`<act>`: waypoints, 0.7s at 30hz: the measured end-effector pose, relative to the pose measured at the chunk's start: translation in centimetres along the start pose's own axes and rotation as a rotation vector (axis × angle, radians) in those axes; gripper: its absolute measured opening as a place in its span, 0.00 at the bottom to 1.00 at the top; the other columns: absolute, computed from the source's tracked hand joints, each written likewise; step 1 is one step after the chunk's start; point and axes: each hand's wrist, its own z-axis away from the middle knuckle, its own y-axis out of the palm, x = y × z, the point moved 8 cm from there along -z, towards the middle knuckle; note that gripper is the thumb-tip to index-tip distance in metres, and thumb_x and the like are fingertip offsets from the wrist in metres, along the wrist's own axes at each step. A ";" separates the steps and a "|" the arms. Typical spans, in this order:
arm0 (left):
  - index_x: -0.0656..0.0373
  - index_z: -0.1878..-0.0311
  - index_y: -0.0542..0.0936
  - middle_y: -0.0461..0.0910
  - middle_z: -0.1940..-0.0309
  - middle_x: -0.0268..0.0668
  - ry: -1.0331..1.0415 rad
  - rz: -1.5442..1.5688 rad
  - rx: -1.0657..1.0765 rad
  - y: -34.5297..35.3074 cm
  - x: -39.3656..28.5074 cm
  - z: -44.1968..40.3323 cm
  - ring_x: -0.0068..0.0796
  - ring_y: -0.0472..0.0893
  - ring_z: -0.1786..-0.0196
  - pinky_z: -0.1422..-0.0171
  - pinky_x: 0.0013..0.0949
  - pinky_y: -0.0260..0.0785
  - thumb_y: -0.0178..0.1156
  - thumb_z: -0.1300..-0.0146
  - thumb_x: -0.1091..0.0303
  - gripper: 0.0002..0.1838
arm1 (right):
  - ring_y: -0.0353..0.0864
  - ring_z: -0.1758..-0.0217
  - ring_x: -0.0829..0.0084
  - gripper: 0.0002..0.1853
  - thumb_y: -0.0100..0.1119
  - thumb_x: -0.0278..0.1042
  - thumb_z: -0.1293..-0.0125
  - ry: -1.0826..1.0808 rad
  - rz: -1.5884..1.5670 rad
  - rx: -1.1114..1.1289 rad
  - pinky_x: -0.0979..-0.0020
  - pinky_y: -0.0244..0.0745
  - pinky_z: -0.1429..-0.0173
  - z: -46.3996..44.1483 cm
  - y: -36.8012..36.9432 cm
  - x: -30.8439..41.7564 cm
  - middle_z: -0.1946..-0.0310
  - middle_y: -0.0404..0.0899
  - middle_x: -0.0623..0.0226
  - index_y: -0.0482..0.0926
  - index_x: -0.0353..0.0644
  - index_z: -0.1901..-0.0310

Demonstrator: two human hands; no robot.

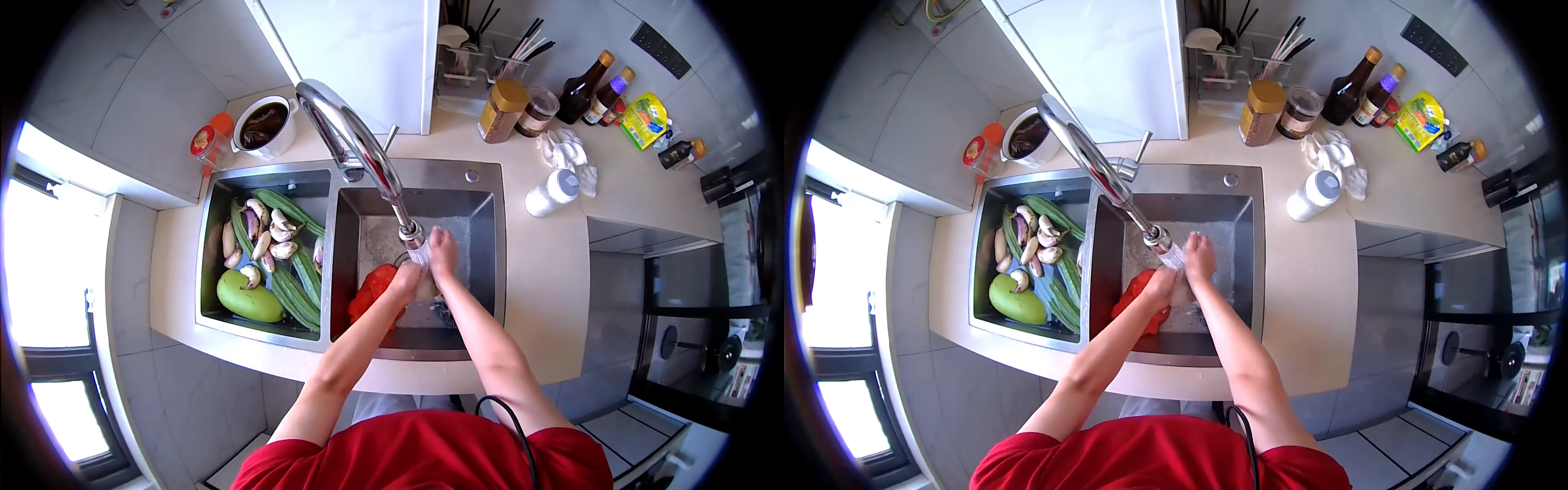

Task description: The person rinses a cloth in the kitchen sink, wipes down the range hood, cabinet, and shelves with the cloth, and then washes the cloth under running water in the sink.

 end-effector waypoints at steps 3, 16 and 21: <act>0.63 0.60 0.78 0.79 0.67 0.41 0.059 -0.159 -0.001 0.6 -1.9 0.1 0.32 0.78 0.70 0.65 0.38 0.72 0.54 0.40 0.67 0.10 | 0.78 0.59 0.44 0.24 0.46 0.52 0.36 0.117 0.048 0.119 0.50 0.71 0.54 3.8 -1.3 1.6 0.64 0.79 0.45 0.76 0.34 0.59; 0.65 0.46 0.71 0.77 0.52 0.43 -0.078 0.088 0.196 -2.3 -4.5 -1.1 0.33 0.78 0.51 0.47 0.38 0.72 0.57 0.37 0.61 0.21 | 0.80 0.54 0.64 0.22 0.54 0.51 0.36 0.976 -0.997 0.707 0.60 0.74 0.48 1.8 3.2 -6.1 0.57 0.80 0.63 0.76 0.42 0.50; 0.66 0.38 0.64 0.75 0.50 0.44 0.227 -1.131 0.419 1.0 -9.5 4.4 0.29 0.77 0.50 0.48 0.30 0.70 0.68 0.48 0.58 0.38 | 0.81 0.58 0.69 0.22 0.58 0.53 0.38 0.842 -0.779 0.827 0.61 0.77 0.53 1.1 0.3 -5.0 0.61 0.80 0.64 0.77 0.42 0.54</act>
